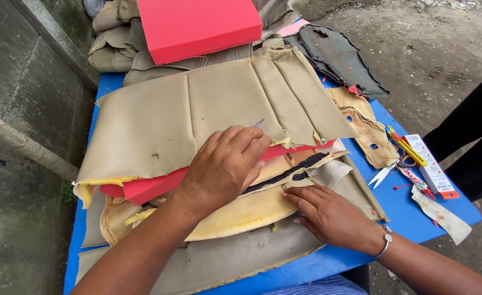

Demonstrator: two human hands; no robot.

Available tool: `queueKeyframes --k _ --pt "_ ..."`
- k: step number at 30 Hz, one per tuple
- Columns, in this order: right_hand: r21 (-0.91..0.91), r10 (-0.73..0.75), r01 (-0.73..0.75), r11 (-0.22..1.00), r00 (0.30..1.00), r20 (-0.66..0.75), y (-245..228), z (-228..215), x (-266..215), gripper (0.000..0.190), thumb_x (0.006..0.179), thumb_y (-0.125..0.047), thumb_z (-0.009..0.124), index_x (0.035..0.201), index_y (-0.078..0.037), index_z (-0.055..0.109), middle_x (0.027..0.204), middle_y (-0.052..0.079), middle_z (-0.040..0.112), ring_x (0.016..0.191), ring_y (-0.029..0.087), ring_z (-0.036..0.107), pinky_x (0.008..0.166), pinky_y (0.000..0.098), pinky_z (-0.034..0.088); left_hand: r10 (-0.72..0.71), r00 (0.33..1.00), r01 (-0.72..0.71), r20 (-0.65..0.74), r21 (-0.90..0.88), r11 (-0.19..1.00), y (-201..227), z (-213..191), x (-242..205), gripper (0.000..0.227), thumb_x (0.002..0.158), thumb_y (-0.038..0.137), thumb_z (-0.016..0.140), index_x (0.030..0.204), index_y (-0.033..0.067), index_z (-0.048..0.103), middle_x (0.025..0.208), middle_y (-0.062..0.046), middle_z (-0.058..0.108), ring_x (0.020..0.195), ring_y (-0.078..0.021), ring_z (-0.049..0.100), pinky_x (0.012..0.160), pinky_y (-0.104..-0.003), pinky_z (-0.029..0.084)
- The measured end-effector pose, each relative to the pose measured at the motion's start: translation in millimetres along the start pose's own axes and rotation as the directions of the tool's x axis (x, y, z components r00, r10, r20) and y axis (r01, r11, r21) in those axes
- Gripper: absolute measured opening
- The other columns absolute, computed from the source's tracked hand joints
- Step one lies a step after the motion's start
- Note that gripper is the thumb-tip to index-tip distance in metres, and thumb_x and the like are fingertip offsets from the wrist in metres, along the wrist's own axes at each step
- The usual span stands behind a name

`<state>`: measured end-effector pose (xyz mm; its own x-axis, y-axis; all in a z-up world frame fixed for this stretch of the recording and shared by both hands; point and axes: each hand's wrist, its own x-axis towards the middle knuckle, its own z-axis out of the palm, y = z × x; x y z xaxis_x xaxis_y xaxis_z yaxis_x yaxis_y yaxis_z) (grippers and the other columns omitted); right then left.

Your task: Dismantling a car seat cover to inspect or repair the leather and foam components

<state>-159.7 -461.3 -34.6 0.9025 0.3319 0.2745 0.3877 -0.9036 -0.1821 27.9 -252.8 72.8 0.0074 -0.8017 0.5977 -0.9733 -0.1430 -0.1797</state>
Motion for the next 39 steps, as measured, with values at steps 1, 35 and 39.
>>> queueKeyframes --k 1,35,39 --pt "0.009 -0.001 0.001 1.000 1.000 0.005 -3 0 0 0.049 0.102 -0.028 0.055 0.144 -0.003 0.049 0.142 0.017 0.058 0.125 0.033 0.059 0.106 0.0476 0.044 -0.006 1.000 0.006 0.008 -0.003 1.000 -5 7 3 0.053 0.080 0.018 0.082 0.129 0.0125 0.063 0.127 -0.009 0.063 0.111 -0.0277 0.061 0.090 -0.040 0.050" --pt "-0.435 -0.216 0.018 0.900 0.886 -0.410 35 -15 99 0.012 0.101 -0.011 0.059 0.094 -0.013 0.069 0.092 0.005 0.067 0.086 0.024 0.068 0.086 0.0393 0.054 -0.226 0.941 0.285 0.250 -0.233 0.930 -48 102 -23 0.041 0.085 0.043 0.081 0.110 0.0242 0.054 0.117 -0.001 0.048 0.122 -0.0316 0.051 0.108 -0.055 0.039" --pt "-0.278 -0.111 -0.012 0.961 0.900 -0.422 49 -13 115 0.007 0.099 -0.015 0.066 0.094 -0.010 0.068 0.079 0.007 0.064 0.073 0.027 0.067 0.074 0.0408 0.056 -0.193 0.913 0.367 0.360 -0.516 0.774 -65 88 -17 0.030 0.112 0.040 0.040 0.107 0.0208 0.062 0.112 -0.005 0.062 0.114 -0.0329 0.062 0.106 -0.048 0.044"
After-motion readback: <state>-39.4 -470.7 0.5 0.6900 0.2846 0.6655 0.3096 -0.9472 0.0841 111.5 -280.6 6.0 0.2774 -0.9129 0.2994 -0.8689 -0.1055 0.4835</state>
